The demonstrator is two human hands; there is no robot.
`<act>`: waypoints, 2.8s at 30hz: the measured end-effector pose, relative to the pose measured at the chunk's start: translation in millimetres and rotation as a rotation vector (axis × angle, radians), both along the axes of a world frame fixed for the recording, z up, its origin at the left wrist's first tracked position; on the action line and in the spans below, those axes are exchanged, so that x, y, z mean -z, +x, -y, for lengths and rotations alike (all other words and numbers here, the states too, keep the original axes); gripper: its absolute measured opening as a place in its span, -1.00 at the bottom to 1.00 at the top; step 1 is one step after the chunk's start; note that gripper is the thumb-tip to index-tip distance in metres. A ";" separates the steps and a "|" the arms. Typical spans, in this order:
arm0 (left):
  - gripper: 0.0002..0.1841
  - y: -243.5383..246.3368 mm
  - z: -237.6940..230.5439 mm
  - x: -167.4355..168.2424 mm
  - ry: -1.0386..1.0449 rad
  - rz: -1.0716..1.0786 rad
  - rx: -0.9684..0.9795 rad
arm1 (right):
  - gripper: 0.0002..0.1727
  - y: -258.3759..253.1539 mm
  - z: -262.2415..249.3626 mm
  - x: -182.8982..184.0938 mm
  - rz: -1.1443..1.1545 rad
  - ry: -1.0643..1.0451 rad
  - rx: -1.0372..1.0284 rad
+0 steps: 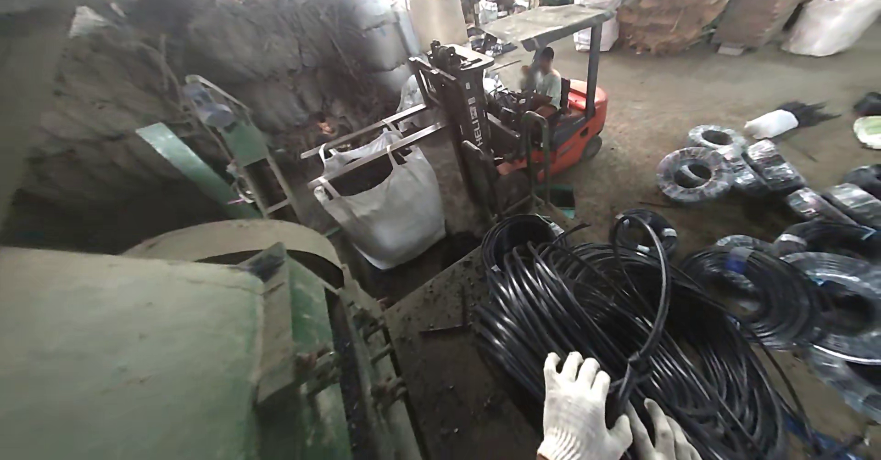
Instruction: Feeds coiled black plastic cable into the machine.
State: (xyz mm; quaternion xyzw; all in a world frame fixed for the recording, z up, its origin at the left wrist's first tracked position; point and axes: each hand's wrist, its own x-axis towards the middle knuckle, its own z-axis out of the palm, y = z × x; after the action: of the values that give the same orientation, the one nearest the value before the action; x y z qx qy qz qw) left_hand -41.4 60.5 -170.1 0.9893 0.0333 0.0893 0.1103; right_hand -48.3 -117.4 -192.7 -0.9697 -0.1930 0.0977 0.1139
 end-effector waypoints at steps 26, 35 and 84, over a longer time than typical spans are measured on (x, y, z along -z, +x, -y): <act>-0.39 0.9 -0.4 -2.2 0.063 -0.018 0.012 | 0.20 1.7 2.7 7.0 -0.005 0.051 0.008; -0.41 3.0 -0.9 -0.4 0.051 -0.025 0.011 | 0.21 2.7 3.2 6.0 -0.008 0.060 0.005; -0.43 3.6 -2.1 2.3 -0.007 -0.015 -0.006 | 0.27 0.9 -1.8 3.5 0.063 0.037 -0.003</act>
State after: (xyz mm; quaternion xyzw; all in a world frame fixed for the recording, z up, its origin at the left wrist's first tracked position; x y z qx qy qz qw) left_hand -37.8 62.6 -172.4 0.9895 0.0372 0.0821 0.1132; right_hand -47.4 -115.6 -196.1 -0.9697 -0.1996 0.0638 0.1257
